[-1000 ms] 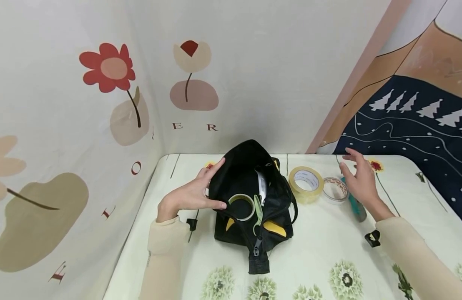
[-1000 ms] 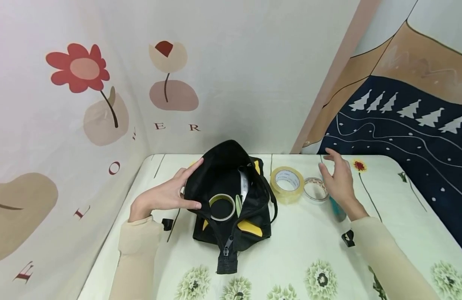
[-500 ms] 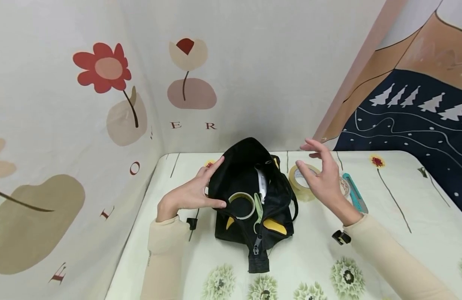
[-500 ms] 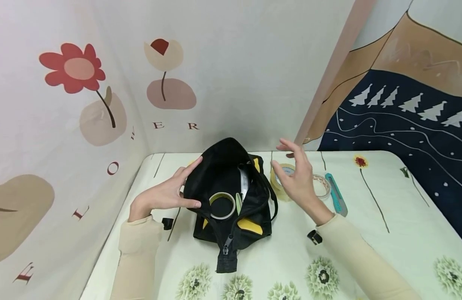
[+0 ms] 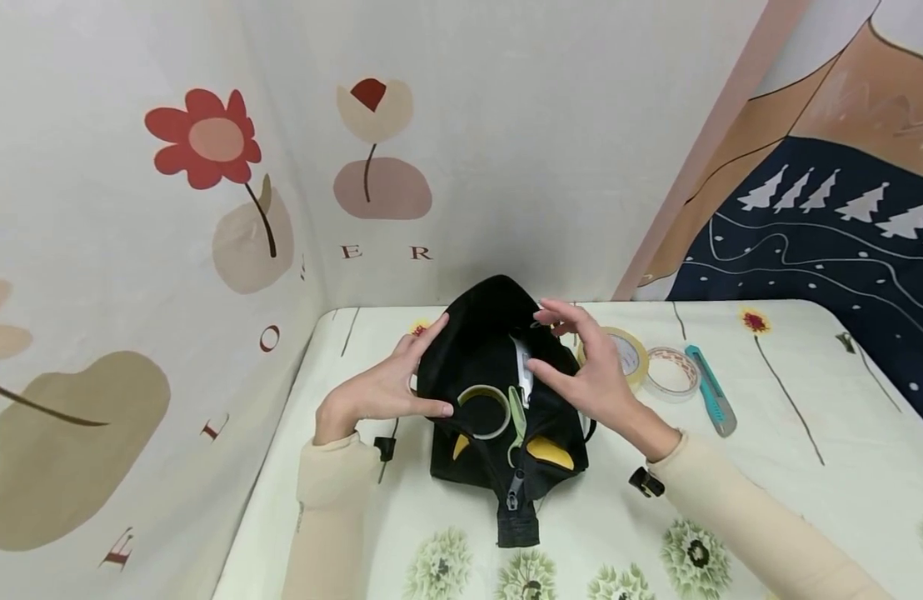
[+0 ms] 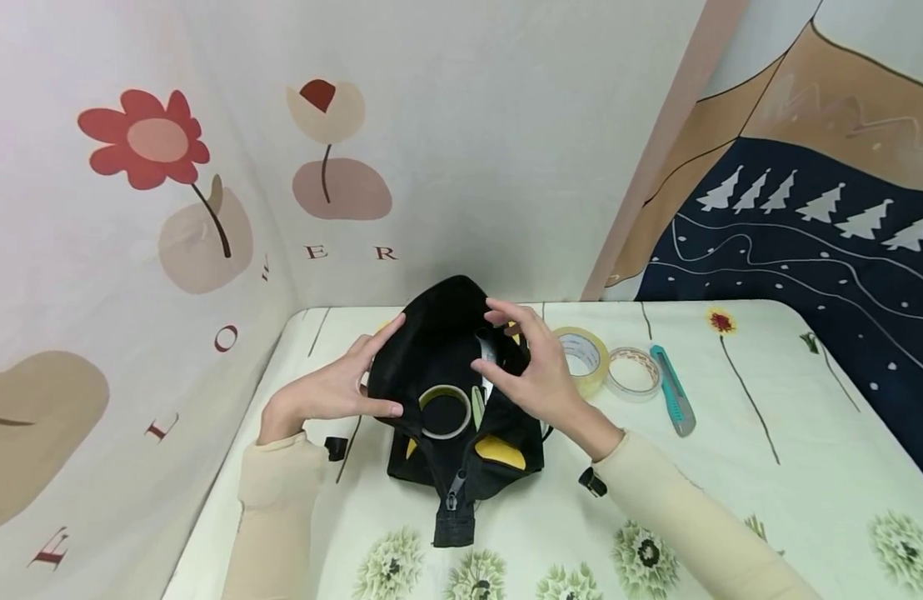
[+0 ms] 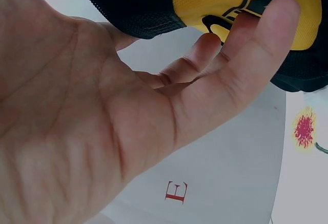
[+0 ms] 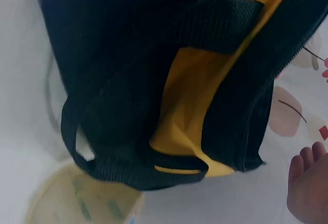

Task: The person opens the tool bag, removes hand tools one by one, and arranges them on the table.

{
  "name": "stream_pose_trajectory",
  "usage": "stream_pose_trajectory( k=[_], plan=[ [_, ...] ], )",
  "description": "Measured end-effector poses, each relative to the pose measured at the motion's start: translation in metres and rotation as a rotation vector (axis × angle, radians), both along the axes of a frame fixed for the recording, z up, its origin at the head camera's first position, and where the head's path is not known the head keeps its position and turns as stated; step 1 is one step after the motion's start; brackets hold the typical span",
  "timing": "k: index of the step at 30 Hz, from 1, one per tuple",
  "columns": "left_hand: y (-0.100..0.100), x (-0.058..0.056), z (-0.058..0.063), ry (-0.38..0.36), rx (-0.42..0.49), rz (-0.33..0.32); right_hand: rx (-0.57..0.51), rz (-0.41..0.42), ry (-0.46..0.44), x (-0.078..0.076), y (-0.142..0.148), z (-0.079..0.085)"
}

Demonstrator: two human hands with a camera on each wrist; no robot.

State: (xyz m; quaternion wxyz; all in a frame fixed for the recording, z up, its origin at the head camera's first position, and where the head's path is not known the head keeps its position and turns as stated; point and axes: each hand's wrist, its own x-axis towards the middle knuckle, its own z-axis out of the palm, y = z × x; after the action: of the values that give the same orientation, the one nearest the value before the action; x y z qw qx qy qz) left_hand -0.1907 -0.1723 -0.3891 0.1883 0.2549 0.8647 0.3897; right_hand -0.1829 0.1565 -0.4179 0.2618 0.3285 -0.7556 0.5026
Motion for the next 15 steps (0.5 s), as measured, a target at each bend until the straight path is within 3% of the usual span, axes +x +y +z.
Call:
stream_pose_trajectory(
  k=[8,15],
  plan=[
    [0.000,0.000,-0.001,0.000,0.001,0.012,0.026,0.110,-0.042,-0.001,-0.016,0.000],
    [0.001,0.001,0.000,0.000,-0.017,0.012,0.103,0.135,-0.146,-0.006,-0.031,0.002]
  ],
)
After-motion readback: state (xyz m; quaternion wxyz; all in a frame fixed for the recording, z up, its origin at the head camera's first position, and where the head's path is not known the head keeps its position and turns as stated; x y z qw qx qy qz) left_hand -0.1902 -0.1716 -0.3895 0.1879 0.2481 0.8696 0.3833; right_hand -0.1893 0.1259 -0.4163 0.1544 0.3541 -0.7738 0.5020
